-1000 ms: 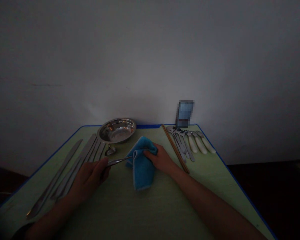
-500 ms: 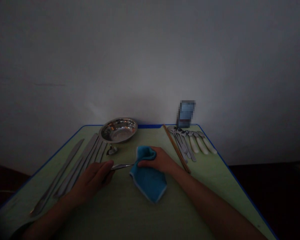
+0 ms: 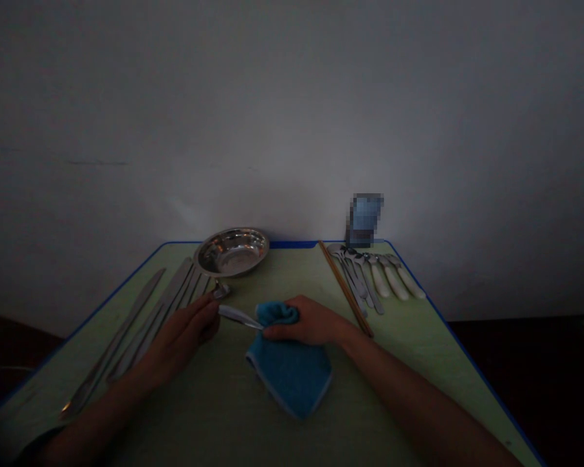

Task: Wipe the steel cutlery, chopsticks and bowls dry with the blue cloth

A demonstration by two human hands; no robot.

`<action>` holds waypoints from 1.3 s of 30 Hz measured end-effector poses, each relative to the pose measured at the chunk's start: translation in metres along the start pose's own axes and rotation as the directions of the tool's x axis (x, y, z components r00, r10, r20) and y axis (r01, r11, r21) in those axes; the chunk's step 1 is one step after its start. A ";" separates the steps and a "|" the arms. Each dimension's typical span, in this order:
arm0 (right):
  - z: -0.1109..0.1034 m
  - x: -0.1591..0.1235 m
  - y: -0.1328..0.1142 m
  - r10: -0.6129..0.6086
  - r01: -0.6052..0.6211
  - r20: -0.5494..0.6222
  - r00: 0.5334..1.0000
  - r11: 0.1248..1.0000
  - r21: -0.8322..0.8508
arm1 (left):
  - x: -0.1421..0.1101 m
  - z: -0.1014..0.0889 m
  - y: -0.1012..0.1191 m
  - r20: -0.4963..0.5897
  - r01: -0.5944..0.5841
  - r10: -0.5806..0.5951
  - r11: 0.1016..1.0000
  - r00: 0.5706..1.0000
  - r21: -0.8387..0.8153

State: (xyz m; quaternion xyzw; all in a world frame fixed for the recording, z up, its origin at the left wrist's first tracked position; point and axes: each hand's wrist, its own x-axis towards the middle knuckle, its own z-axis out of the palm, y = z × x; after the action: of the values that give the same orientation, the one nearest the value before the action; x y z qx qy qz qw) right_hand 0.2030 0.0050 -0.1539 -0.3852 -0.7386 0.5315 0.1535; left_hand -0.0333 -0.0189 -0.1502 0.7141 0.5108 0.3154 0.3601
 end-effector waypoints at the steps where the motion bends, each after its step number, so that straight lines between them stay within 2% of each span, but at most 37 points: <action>1: 0.000 0.000 0.000 0.003 -0.003 0.008 1.000 1.000 0.004 | 0.000 -0.001 0.000 0.025 -0.021 0.021 0.999 0.999 0.035; 5: 0.000 0.001 0.000 0.005 -0.004 0.049 0.999 1.000 -0.015 | -0.002 -0.002 0.007 0.161 -0.086 0.058 0.981 0.985 0.174; 9: -0.001 0.000 -0.001 0.016 -0.017 0.111 0.994 1.000 0.010 | -0.005 -0.001 0.014 0.265 -0.118 0.056 0.968 0.963 0.223; 14: 0.001 -0.001 -0.005 0.047 -0.044 0.125 0.991 0.999 -0.024 | -0.006 0.001 0.018 0.346 -0.155 0.061 0.956 0.936 0.251; 20: 0.007 0.000 -0.007 -0.001 0.005 0.111 0.994 0.999 -0.040 | -0.006 0.008 0.017 0.387 -0.152 0.068 0.970 0.920 0.191; 25: 0.006 0.000 -0.008 -0.010 0.011 0.079 0.997 1.000 -0.016 | -0.004 0.010 0.009 0.270 -0.074 0.057 0.996 0.961 0.053; 28: 0.002 0.000 -0.003 0.003 -0.011 0.089 0.996 0.996 0.090 | -0.002 0.008 0.005 0.033 0.040 -0.035 0.985 0.999 -0.168; 29: 0.000 0.000 -0.001 0.013 -0.025 0.079 0.997 0.988 0.152 | -0.001 0.007 0.004 -0.064 0.065 -0.083 0.967 0.995 -0.247; 31: -0.001 0.001 0.006 0.028 -0.025 -0.006 1.000 0.955 0.295 | -0.001 0.004 0.004 -0.239 0.073 -0.159 0.940 0.958 -0.333; 34: 0.002 0.007 0.016 0.053 0.064 -0.210 0.976 0.855 0.515 | -0.003 0.000 0.007 -0.414 0.071 -0.168 0.968 0.895 -0.241; 36: 0.006 0.012 0.019 0.087 0.152 -0.344 0.935 0.777 0.611 | -0.004 -0.003 0.010 -0.482 0.087 -0.136 0.989 0.865 -0.123; 38: 0.011 0.018 0.021 0.141 0.241 -0.481 0.866 0.725 0.646 | -0.005 -0.006 0.012 -0.486 0.088 -0.091 0.996 0.869 -0.029; 39: 0.013 0.020 0.022 0.171 0.278 -0.544 0.822 0.713 0.644 | -0.005 -0.006 0.012 -0.446 0.073 -0.065 0.997 0.893 0.002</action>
State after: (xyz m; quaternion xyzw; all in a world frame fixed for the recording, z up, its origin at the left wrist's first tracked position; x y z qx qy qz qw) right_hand 0.1904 0.0141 -0.1823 -0.4151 -0.4128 0.6257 0.5156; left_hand -0.0336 -0.0251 -0.1368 0.6078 0.6076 0.4526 0.2378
